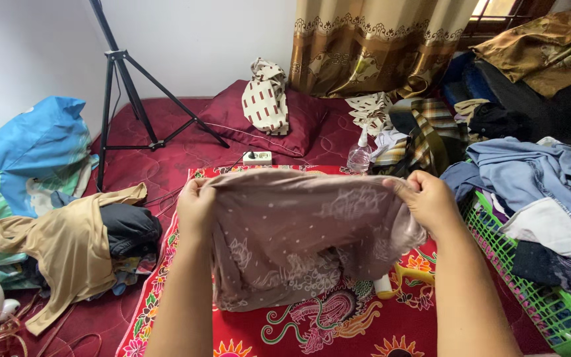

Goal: The person uses a lint roller to remove lint from a beige tank top and a patterned brown top laid on a red patterned cloth. The person smooths each garment, rolls the lint roller over the surface, and then sets the garment aside.

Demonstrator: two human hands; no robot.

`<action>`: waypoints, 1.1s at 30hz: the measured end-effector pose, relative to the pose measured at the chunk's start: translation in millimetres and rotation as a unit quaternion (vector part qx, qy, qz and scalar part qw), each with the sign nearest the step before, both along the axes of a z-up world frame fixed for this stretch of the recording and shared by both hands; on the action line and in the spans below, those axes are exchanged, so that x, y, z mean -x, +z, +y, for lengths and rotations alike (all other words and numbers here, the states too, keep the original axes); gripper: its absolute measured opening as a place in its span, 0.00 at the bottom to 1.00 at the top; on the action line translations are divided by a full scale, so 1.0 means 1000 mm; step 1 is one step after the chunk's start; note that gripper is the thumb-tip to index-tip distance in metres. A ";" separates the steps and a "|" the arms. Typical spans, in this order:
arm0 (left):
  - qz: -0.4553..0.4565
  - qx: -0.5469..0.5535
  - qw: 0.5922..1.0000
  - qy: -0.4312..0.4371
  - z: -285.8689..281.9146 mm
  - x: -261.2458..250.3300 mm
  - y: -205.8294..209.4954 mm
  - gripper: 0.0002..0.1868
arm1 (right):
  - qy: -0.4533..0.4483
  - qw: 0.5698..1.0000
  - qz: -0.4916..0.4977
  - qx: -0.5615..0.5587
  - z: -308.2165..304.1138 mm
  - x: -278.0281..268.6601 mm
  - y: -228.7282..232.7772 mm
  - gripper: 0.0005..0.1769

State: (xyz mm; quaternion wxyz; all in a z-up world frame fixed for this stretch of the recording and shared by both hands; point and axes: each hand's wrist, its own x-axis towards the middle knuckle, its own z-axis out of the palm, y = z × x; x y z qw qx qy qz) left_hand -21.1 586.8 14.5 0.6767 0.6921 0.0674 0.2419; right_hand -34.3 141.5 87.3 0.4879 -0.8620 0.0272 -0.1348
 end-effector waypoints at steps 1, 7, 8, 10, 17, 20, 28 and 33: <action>0.006 -0.074 0.996 0.047 -0.007 -0.002 -0.001 0.22 | 0.020 0.999 -0.006 -0.035 0.006 0.001 0.002 0.32; -0.014 -0.215 0.966 -0.143 -0.107 0.026 0.029 0.23 | 0.187 0.975 0.006 -0.121 0.048 0.006 0.013 0.24; -0.007 -0.216 0.959 -0.184 -0.122 0.036 0.036 0.24 | 0.202 0.970 0.006 -0.133 0.056 0.009 0.015 0.24; -0.012 -0.206 0.940 -0.273 -0.145 0.051 0.048 0.26 | 0.232 0.960 0.007 -0.157 0.071 0.016 0.022 0.23; -0.058 -0.148 0.923 -0.352 -0.175 0.080 0.058 0.16 | 0.247 0.951 -0.027 -0.184 0.090 0.038 0.041 0.22; -0.057 -0.188 0.919 -0.342 -0.174 0.085 0.058 0.19 | 0.234 0.953 -0.070 -0.182 0.088 0.040 0.043 0.22; -0.037 -0.279 0.908 -0.309 -0.169 0.077 0.040 0.06 | 0.215 0.945 -0.131 -0.211 0.077 0.038 0.042 0.21; -0.048 -0.199 0.931 -0.301 -0.153 0.067 0.048 0.06 | 0.161 0.967 -0.125 -0.150 0.061 0.036 0.048 0.20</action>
